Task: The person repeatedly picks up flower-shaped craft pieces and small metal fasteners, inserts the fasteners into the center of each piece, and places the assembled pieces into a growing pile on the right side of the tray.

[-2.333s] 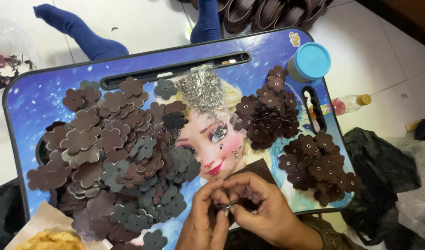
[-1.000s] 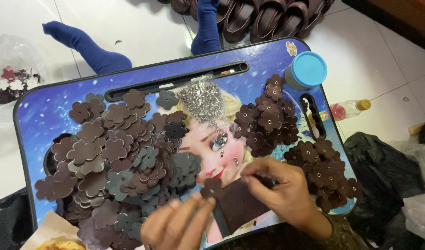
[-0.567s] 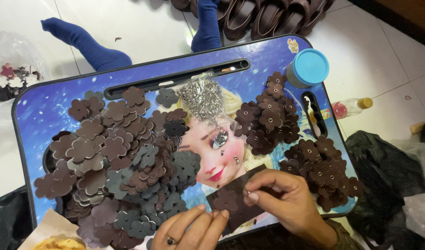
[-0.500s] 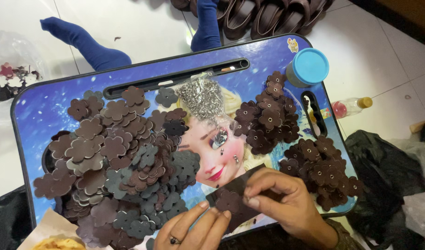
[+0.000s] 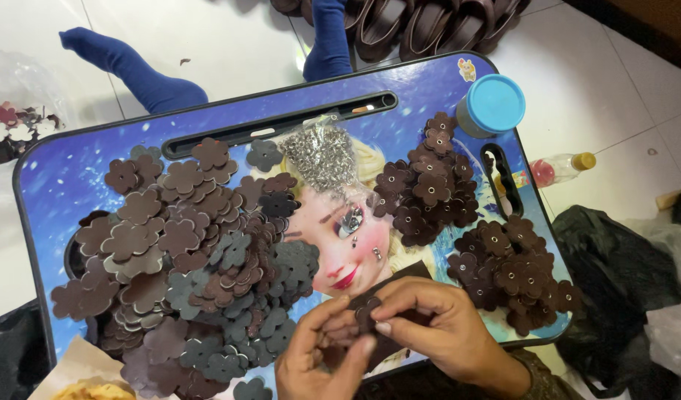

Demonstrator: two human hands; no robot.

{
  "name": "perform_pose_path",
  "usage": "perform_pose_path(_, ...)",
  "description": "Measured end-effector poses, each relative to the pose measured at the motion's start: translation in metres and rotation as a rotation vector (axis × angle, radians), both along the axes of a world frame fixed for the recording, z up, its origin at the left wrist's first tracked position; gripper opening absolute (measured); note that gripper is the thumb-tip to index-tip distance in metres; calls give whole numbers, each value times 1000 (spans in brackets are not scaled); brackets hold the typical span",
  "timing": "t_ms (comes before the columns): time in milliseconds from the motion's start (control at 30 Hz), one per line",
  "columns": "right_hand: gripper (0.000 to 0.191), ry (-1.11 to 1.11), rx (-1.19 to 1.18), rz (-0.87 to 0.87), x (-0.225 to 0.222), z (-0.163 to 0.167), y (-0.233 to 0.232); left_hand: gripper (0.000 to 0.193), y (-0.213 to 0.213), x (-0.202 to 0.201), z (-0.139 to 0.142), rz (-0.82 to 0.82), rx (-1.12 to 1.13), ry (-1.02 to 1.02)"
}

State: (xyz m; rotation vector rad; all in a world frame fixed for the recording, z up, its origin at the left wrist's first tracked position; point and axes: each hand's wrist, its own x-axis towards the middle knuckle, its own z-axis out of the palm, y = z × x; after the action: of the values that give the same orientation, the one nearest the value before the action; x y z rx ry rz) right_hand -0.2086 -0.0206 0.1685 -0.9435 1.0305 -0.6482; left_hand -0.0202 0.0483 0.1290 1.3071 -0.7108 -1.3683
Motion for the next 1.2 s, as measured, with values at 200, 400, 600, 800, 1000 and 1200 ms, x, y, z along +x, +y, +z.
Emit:
perform_pose_path(200,13,23,-201,-29,1,-1,-4,44,-8,4,-5,26,31,4)
perform_pose_path(400,14,150,-325,23,3,3,-2,37,-9,0,-3,18,-42,-41)
perform_pose_path(600,15,183,-373,9,6,1,-2,36,-10,-1,2,58,11,81)
perform_pose_path(800,15,150,-379,3,3,-1,-2,34,-5,-3,0,41,67,32)
perform_pose_path(1000,21,295,-636,-30,9,7,0,35,-4,-7,-18,88,15,77)
perform_pose_path(1200,27,458,-902,-22,11,11,2,38,0,-8,-31,81,22,110)
